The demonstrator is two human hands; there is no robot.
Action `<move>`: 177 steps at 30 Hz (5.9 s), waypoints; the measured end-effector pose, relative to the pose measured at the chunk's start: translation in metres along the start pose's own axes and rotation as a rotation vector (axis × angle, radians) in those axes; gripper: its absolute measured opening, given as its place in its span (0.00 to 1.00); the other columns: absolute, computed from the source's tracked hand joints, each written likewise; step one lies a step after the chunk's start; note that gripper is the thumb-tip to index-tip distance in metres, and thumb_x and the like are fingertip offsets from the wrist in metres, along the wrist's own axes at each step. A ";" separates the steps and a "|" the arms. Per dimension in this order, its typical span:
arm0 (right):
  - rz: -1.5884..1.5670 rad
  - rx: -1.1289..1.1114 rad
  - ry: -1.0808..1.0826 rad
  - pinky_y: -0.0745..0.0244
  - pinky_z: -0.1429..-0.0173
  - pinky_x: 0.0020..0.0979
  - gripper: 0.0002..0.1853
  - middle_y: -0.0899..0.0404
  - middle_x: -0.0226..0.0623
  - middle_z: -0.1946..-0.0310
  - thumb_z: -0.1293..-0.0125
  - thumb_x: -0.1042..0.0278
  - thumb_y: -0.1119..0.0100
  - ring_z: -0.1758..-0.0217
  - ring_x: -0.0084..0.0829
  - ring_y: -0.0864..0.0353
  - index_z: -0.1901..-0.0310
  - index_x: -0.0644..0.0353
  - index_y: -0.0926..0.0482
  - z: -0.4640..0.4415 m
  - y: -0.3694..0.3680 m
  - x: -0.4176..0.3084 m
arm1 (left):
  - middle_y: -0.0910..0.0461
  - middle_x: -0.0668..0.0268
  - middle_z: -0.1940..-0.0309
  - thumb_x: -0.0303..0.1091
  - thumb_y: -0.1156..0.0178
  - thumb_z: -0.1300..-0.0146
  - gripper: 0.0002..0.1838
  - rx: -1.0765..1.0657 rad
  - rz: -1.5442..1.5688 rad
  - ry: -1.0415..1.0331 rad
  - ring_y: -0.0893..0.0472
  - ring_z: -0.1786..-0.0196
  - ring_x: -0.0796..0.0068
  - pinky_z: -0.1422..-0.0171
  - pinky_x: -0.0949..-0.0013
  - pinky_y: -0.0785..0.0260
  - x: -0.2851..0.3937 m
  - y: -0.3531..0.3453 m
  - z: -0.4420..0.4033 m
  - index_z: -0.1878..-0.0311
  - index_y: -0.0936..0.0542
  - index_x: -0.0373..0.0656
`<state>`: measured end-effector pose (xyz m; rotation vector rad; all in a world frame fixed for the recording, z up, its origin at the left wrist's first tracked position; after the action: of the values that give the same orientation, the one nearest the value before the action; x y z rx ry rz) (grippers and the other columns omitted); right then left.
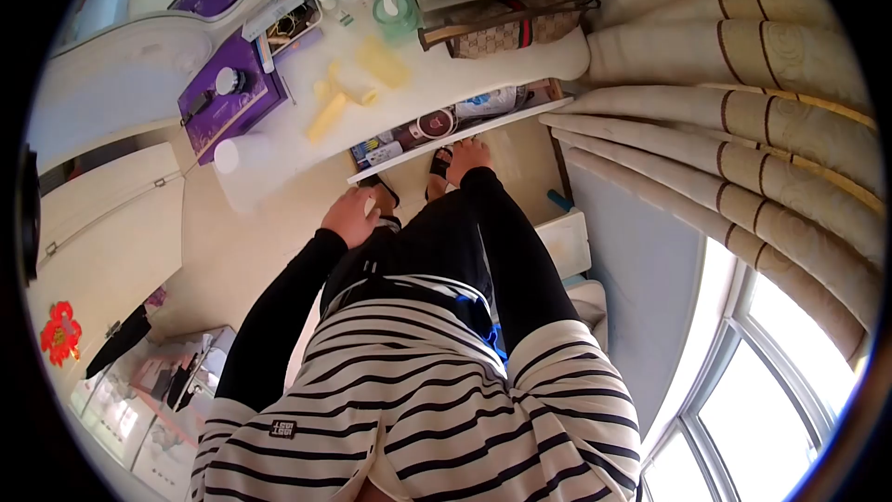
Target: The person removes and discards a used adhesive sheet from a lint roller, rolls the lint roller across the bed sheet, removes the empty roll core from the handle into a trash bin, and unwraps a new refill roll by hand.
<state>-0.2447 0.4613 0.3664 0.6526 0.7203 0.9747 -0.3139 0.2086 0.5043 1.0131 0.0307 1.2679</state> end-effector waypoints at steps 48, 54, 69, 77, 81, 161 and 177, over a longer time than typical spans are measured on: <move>-0.154 0.372 0.434 0.37 0.21 0.52 0.35 0.34 0.44 0.24 0.40 0.70 0.40 0.21 0.50 0.36 0.28 0.55 0.27 0.050 0.079 -0.033 | 0.33 0.52 0.24 0.41 0.42 0.30 0.30 -0.097 -0.387 0.007 0.25 0.32 0.47 0.30 0.51 0.27 -0.022 -0.078 -0.100 0.31 0.26 0.30; -0.010 0.250 0.415 0.40 0.20 0.52 0.35 0.30 0.48 0.27 0.42 0.63 0.38 0.23 0.50 0.34 0.30 0.60 0.27 0.025 0.053 -0.042 | 0.32 0.53 0.26 0.45 0.44 0.28 0.28 -0.073 -0.254 -0.016 0.24 0.32 0.51 0.34 0.48 0.26 -0.003 -0.087 -0.080 0.32 0.25 0.35; -0.287 0.307 0.352 0.24 0.34 0.48 0.30 0.22 0.50 0.40 0.42 0.60 0.34 0.39 0.53 0.20 0.38 0.63 0.23 0.019 0.058 -0.024 | 0.20 0.50 0.43 0.53 0.44 0.26 0.39 -0.007 -0.361 0.043 0.22 0.38 0.44 0.34 0.44 0.29 -0.008 -0.074 -0.083 0.16 0.42 0.59; 0.039 0.362 -0.062 0.38 0.22 0.53 0.35 0.29 0.50 0.31 0.39 0.56 0.35 0.28 0.52 0.30 0.32 0.64 0.26 0.021 0.037 0.061 | 0.20 0.53 0.43 0.51 0.41 0.28 0.34 -0.111 -0.405 0.069 0.22 0.38 0.48 0.34 0.45 0.31 -0.006 -0.063 -0.097 0.22 0.31 0.55; 0.020 0.196 -0.099 0.38 0.22 0.53 0.26 0.22 0.48 0.43 0.39 0.53 0.35 0.35 0.51 0.24 0.45 0.64 0.18 0.034 0.042 0.064 | 0.24 0.56 0.38 0.46 0.36 0.35 0.32 -0.067 -0.465 0.044 0.25 0.35 0.51 0.34 0.46 0.31 0.007 -0.055 -0.097 0.28 0.25 0.51; -1.552 0.754 -0.756 0.21 0.40 0.42 0.47 0.26 0.60 0.35 0.39 0.63 0.33 0.40 0.49 0.18 0.22 0.73 0.43 0.028 -0.054 0.013 | 0.27 0.49 0.32 0.38 0.34 0.41 0.38 0.049 -0.797 -0.586 0.32 0.25 0.49 0.25 0.47 0.40 0.035 -0.050 -0.087 0.27 0.29 0.39; -2.280 0.409 -0.549 0.23 0.40 0.45 0.25 0.23 0.40 0.47 0.31 0.62 0.41 0.50 0.43 0.20 0.33 0.51 0.30 -0.056 0.022 -0.026 | 0.25 0.51 0.36 0.35 0.35 0.43 0.32 -0.085 -0.461 -0.188 0.27 0.31 0.50 0.30 0.50 0.31 -0.073 -0.018 0.007 0.32 0.25 0.40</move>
<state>-0.3093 0.4568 0.3555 0.0793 0.6599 -1.4144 -0.3219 0.1478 0.4608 0.9785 0.0611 0.7467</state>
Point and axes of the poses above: each hand's wrist, its own z-axis away from the middle knuckle, its own y-axis out of the back of the hand, x = y × z, the point moved 6 cm from there along -z, towards the middle knuckle
